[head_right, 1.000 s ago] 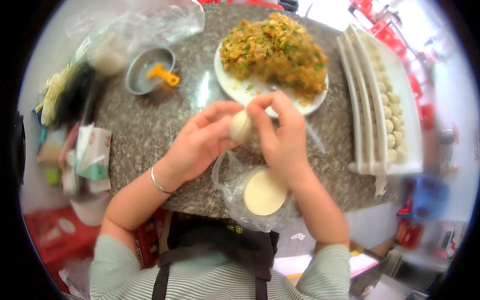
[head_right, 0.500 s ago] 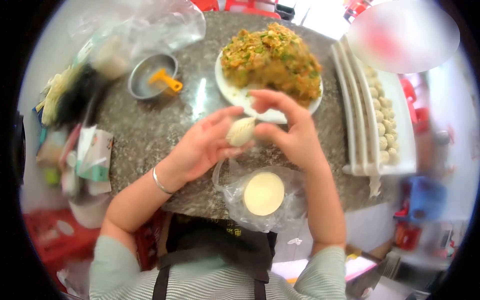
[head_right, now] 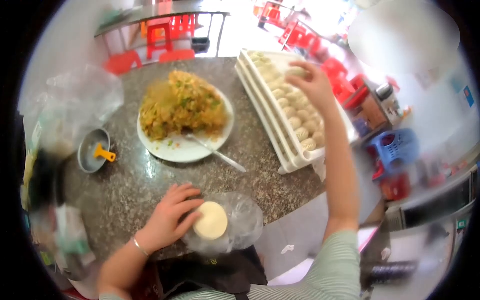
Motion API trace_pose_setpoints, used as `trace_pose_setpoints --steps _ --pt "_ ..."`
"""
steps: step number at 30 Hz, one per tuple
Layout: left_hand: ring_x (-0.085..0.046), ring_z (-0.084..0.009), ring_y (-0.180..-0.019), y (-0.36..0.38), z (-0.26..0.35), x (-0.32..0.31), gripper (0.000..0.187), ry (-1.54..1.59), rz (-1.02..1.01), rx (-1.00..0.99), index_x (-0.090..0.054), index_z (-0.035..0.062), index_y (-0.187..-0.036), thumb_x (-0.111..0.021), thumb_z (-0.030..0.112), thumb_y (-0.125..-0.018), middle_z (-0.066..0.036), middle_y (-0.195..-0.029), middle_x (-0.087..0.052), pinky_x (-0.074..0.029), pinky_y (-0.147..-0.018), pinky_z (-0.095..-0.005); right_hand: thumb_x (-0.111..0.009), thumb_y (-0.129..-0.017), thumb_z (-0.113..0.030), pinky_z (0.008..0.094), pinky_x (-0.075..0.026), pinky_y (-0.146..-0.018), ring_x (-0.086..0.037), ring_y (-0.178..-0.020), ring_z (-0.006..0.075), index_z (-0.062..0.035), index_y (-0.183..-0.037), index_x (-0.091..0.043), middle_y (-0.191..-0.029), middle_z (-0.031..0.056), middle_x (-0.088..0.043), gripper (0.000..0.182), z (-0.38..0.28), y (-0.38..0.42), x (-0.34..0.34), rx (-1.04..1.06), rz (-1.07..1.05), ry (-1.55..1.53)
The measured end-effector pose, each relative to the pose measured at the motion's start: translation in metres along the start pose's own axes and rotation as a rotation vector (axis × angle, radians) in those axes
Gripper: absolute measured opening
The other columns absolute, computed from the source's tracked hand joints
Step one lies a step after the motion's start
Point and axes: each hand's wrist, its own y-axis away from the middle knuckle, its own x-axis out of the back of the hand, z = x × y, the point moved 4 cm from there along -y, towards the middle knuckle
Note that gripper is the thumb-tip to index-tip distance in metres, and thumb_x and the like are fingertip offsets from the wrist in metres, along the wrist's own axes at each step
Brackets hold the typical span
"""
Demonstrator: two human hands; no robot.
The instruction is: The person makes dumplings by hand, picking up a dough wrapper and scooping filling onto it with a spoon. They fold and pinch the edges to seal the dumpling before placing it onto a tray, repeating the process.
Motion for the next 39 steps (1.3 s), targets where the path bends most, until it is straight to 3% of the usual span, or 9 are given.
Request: trace_pose_setpoints --steps 4,6,8,15,18,20,26,31,39 --pt "-0.054 -0.0363 -0.122 -0.003 0.004 0.002 0.022 -0.023 0.052 -0.032 -0.069 0.0054 -0.102 -0.071 0.017 -0.084 -0.014 -0.115 -0.065 -0.034 -0.110 -0.0529 -0.077 -0.081 -0.021 0.0278 -0.051 -0.083 -0.066 -0.090 0.0157 -0.0041 -0.116 -0.068 -0.101 0.0092 -0.071 0.040 0.090 -0.048 0.036 -0.161 0.015 0.220" --pt "-0.056 -0.0353 -0.120 -0.003 0.003 0.002 0.021 -0.022 0.064 -0.039 -0.070 0.0054 -0.100 -0.073 0.017 -0.083 -0.013 -0.113 -0.066 -0.036 -0.109 -0.0526 -0.075 -0.083 -0.027 0.0309 -0.050 -0.089 -0.065 -0.095 0.0171 -0.0052 -0.117 -0.068 -0.104 0.0089 -0.071 0.041 0.103 -0.049 0.027 -0.243 -0.207 0.272" --pt "-0.059 -0.0337 -0.116 -0.002 0.003 0.003 0.022 -0.023 0.098 -0.068 -0.070 0.0058 -0.098 -0.076 0.018 -0.080 -0.011 -0.108 -0.068 -0.038 -0.107 -0.0523 -0.065 -0.093 -0.020 0.0256 -0.044 -0.090 -0.057 -0.100 0.0090 -0.0065 -0.121 -0.065 -0.108 0.0002 -0.065 0.031 0.108 -0.046 0.018 -0.283 -0.327 0.239" --pt "-0.061 -0.0330 -0.114 -0.002 0.003 0.003 0.026 -0.030 0.092 -0.046 -0.070 0.0054 -0.097 -0.079 0.020 -0.077 -0.011 -0.108 -0.068 -0.040 -0.106 -0.0506 -0.055 -0.098 -0.032 0.0305 -0.041 -0.098 -0.057 -0.110 0.0143 -0.0096 -0.122 -0.066 -0.118 0.0048 -0.066 0.034 0.112 -0.044 0.034 -0.260 -0.086 0.124" --pt "-0.061 -0.0330 -0.112 0.001 0.000 0.002 0.027 -0.014 0.098 -0.002 -0.070 0.0048 -0.097 -0.080 0.019 -0.076 -0.011 -0.107 -0.068 -0.042 -0.105 -0.0492 -0.057 -0.098 -0.025 0.0314 -0.042 -0.099 -0.059 -0.111 0.0171 -0.0044 -0.120 -0.066 -0.119 0.0076 -0.066 0.032 0.071 -0.028 0.029 -0.107 0.174 0.108" --pt "-0.062 -0.0335 -0.110 0.000 0.000 0.003 0.028 -0.033 0.148 -0.099 -0.070 0.0043 -0.097 -0.080 0.018 -0.075 -0.012 -0.106 -0.068 -0.043 -0.103 -0.0486 -0.056 -0.097 -0.019 0.0303 -0.043 -0.099 -0.060 -0.109 0.0176 -0.0002 -0.116 -0.065 -0.118 0.0090 -0.066 0.028 0.010 0.011 -0.001 0.090 0.134 -0.066" --pt "-0.062 -0.0337 -0.107 0.000 0.000 0.002 0.027 0.012 0.164 -0.086 -0.069 0.0024 -0.095 -0.080 0.016 -0.075 -0.013 -0.105 -0.068 -0.046 -0.100 -0.0457 -0.071 -0.084 -0.017 0.0347 -0.047 -0.093 -0.061 -0.107 0.0243 -0.0037 -0.110 -0.066 -0.113 0.0107 -0.065 0.030 -0.074 0.185 -0.129 0.287 -0.586 0.057" --pt "-0.063 -0.0325 -0.105 0.002 -0.003 0.000 0.027 0.030 0.175 -0.069 -0.068 0.0013 -0.095 -0.079 0.016 -0.075 -0.012 -0.102 -0.069 -0.048 -0.097 -0.0431 -0.075 -0.079 -0.014 0.0376 -0.045 -0.094 -0.061 -0.104 0.0292 -0.0052 -0.110 -0.067 -0.111 0.0114 -0.065 0.034 -0.052 0.224 -0.152 -0.091 -0.516 -0.169" --pt "-0.064 -0.0302 -0.102 0.001 -0.001 0.001 0.024 0.077 0.200 -0.126 -0.069 0.0022 -0.094 -0.079 0.013 -0.075 -0.011 -0.099 -0.069 -0.050 -0.093 -0.0414 -0.075 -0.077 -0.011 0.0376 -0.044 -0.090 -0.062 -0.098 0.0265 -0.0049 -0.095 -0.071 -0.102 0.0086 -0.067 0.019 -0.056 0.228 -0.156 0.074 -0.340 -0.051"
